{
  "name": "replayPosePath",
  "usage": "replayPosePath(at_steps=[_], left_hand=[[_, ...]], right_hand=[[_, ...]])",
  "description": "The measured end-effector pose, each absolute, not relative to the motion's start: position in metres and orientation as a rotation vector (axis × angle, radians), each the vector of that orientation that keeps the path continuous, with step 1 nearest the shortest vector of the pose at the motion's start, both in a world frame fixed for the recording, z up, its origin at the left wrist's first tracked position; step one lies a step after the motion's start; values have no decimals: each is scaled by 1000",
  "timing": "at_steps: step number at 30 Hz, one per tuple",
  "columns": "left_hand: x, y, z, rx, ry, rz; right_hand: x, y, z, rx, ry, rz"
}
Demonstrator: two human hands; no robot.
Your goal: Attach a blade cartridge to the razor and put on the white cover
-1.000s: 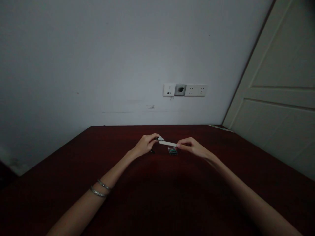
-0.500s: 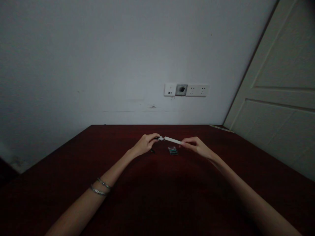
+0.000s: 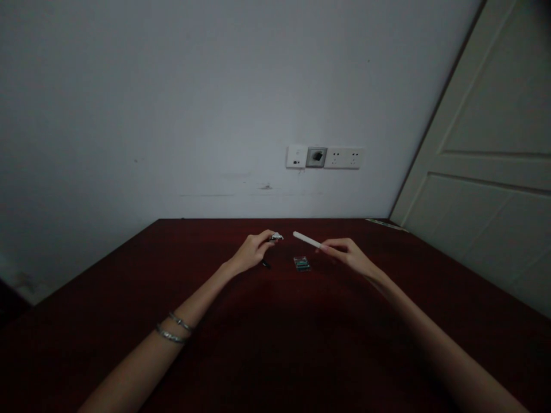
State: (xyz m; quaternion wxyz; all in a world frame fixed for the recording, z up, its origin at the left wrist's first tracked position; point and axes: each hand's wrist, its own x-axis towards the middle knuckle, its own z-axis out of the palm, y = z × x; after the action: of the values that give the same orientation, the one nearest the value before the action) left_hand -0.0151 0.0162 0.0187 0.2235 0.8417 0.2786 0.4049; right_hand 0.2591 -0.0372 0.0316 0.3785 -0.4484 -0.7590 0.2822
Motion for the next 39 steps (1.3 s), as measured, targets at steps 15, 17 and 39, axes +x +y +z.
replayPosePath(at_steps=[15, 17, 39], left_hand=[[16, 1, 3, 1537, 506, 890], [15, 1, 3, 1561, 533, 919], [13, 8, 1, 1707, 658, 1026]], right_hand=[[166, -70, 7, -847, -1257, 1323], [157, -74, -1, -818, -1220, 1365], [139, -82, -19, -836, -1165, 1343]])
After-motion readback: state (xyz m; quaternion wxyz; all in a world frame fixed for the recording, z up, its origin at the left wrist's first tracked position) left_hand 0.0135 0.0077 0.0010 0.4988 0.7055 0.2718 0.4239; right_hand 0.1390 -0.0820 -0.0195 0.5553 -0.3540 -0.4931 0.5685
